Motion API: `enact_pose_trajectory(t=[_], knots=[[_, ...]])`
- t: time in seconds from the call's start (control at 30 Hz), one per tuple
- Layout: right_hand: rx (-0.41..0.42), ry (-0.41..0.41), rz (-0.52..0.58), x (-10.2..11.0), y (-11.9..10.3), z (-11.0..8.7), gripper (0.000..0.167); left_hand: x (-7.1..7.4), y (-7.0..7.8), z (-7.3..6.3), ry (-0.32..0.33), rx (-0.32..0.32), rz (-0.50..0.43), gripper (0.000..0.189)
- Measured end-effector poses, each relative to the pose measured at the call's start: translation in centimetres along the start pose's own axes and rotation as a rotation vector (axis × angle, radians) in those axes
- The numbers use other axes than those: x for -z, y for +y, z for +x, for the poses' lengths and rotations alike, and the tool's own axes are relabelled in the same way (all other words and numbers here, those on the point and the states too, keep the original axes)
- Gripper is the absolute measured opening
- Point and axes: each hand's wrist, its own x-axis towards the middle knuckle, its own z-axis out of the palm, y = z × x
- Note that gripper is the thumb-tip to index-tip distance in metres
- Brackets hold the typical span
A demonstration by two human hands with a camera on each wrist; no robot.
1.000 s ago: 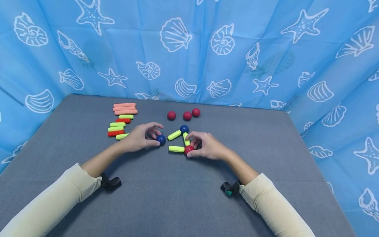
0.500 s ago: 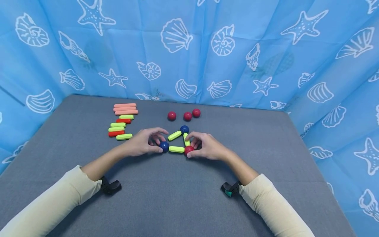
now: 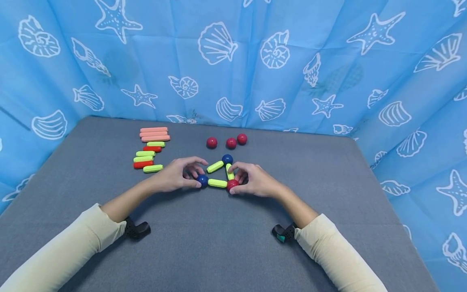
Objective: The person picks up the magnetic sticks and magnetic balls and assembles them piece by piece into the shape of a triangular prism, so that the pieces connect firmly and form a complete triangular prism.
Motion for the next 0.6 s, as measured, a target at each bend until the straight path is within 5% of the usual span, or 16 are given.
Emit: enact_pose_trajectory(t=[0.17,0.3,0.6], knots=[[0.023,0.020,-0.018,0.3,0.0,0.2,0.047,0.1,-0.1,0.1,0.005,0.003,0.005,0.058],[0.024,0.131,-0.058,0.6,0.1,0.9,0.041,0.1,-0.3,0.1,0.001,0.018,0.000,0.060],[-0.038,0.215,-0.069,0.4,0.0,3.4,0.052,0.2,-0.2,0.1,-0.004,0.051,0.003,0.063]])
